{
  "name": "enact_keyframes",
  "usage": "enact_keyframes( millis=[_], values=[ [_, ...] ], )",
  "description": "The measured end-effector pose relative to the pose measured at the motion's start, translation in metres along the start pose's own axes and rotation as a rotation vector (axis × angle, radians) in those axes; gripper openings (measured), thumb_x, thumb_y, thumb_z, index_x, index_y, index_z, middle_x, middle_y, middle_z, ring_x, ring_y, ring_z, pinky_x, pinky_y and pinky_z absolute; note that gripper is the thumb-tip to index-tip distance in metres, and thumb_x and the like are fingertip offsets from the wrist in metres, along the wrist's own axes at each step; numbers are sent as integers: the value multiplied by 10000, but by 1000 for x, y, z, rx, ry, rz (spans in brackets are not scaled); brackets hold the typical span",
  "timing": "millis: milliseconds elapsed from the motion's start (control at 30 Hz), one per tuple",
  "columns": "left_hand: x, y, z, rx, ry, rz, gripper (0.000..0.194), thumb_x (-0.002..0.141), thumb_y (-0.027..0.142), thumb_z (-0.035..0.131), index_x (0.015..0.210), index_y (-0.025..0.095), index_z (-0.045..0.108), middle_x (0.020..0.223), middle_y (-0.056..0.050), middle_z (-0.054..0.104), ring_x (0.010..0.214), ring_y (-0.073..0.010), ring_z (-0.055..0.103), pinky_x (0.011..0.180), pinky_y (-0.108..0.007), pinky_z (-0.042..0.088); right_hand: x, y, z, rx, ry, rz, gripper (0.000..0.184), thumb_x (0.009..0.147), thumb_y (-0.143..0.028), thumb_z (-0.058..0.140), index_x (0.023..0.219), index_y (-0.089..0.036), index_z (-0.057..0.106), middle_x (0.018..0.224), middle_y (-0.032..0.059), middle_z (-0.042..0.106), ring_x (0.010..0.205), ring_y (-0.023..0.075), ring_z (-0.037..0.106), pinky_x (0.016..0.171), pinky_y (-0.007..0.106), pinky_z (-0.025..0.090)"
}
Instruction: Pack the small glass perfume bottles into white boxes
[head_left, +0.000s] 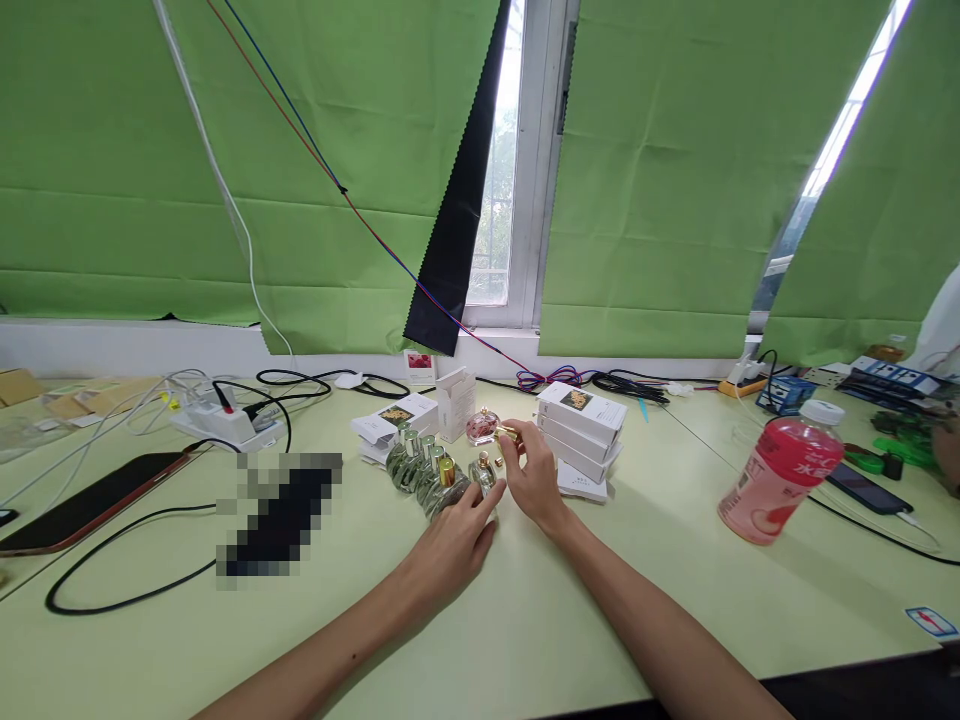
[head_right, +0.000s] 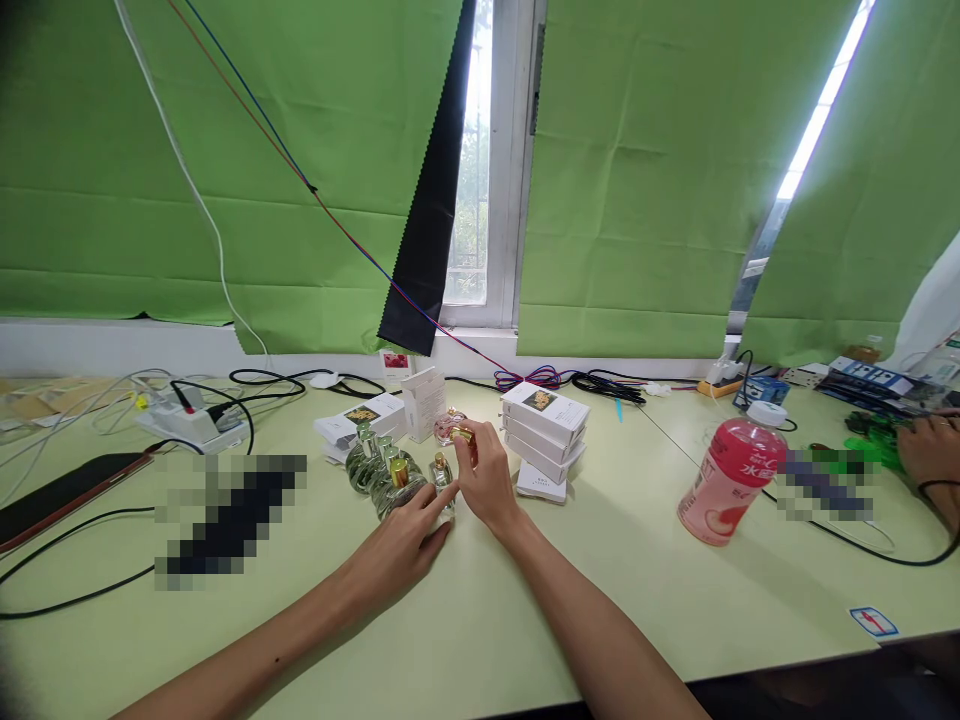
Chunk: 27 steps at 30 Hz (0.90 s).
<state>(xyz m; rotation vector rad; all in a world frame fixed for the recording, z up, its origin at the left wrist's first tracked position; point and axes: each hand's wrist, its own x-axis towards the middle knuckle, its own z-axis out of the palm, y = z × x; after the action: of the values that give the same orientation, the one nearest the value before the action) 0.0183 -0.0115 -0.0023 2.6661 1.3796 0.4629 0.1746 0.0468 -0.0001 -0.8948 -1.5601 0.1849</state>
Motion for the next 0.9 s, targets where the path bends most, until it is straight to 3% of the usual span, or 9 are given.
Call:
enact_keyframes(
  millis=[133, 367, 900],
  values=[
    [0, 0, 0, -2, 2, 0, 495, 984, 181, 362, 1472, 255, 316, 1069, -80, 548, 797, -221, 635, 650, -312, 441, -1, -4, 1, 39, 21, 11, 135, 990, -294, 501, 1071, -202, 558, 954, 26, 629, 701, 130, 583, 666, 274, 510],
    [1, 0, -1, -18, 25, 11, 361, 967, 171, 390, 1318, 249, 424, 1024, -62, 545, 802, -228, 637, 640, -309, 421, 0, -12, -4, 51, -38, -75, 91, 973, -258, 519, 1036, -212, 568, 898, 16, 572, 706, 140, 547, 665, 284, 488],
    [1, -2, 3, 14, 56, 29, 236, 947, 146, 401, 1161, 224, 461, 1026, -69, 552, 775, -223, 628, 616, -311, 395, -1, -7, -2, 11, -137, -136, 276, 987, -239, 508, 1237, -215, 623, 957, 60, 534, 802, 180, 563, 757, 329, 519]
  ],
)
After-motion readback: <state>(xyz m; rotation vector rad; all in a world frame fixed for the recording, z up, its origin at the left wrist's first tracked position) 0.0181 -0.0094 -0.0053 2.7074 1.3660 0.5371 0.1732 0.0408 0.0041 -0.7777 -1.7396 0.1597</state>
